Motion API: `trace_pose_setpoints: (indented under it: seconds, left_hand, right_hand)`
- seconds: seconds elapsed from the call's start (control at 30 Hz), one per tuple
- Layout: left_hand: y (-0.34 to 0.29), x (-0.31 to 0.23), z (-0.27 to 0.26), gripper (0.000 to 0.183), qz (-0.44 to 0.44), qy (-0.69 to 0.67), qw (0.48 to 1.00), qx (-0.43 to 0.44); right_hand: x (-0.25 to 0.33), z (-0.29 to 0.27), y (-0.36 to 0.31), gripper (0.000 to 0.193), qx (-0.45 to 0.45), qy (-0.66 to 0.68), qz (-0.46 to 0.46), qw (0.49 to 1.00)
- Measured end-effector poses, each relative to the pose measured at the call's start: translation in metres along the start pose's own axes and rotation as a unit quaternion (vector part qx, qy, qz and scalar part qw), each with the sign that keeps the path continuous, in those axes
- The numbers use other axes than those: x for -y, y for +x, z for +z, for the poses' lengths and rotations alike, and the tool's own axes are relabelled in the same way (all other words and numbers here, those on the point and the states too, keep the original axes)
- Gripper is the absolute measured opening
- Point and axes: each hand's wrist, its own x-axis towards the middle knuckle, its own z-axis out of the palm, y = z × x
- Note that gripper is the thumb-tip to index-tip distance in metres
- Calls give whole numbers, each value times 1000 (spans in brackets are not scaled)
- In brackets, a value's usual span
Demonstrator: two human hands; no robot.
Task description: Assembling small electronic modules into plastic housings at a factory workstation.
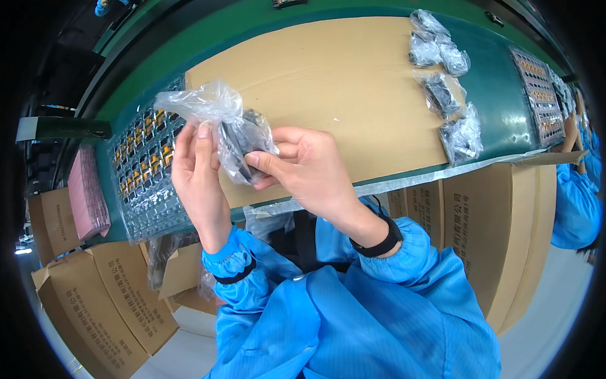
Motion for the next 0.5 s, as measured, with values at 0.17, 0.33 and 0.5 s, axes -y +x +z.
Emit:
trace_pose_setpoints:
  seconds: [0.17, 0.33, 0.5]
  left_hand:
    - [-16, 5, -5, 25, -48, -31, 997, -58]
    - [-6, -12, -12, 17, 88, -18, 994, -56]
    - [5, -11, -3, 15, 85, -88, 990, -67]
  right_hand:
    - [-18, -3, 2, 12, -62, -143, -79, 985]
    - [-15, -9, 1, 15, -48, -223, -49, 972]
    - [-24, -13, 3, 28, -69, -189, -43, 979]
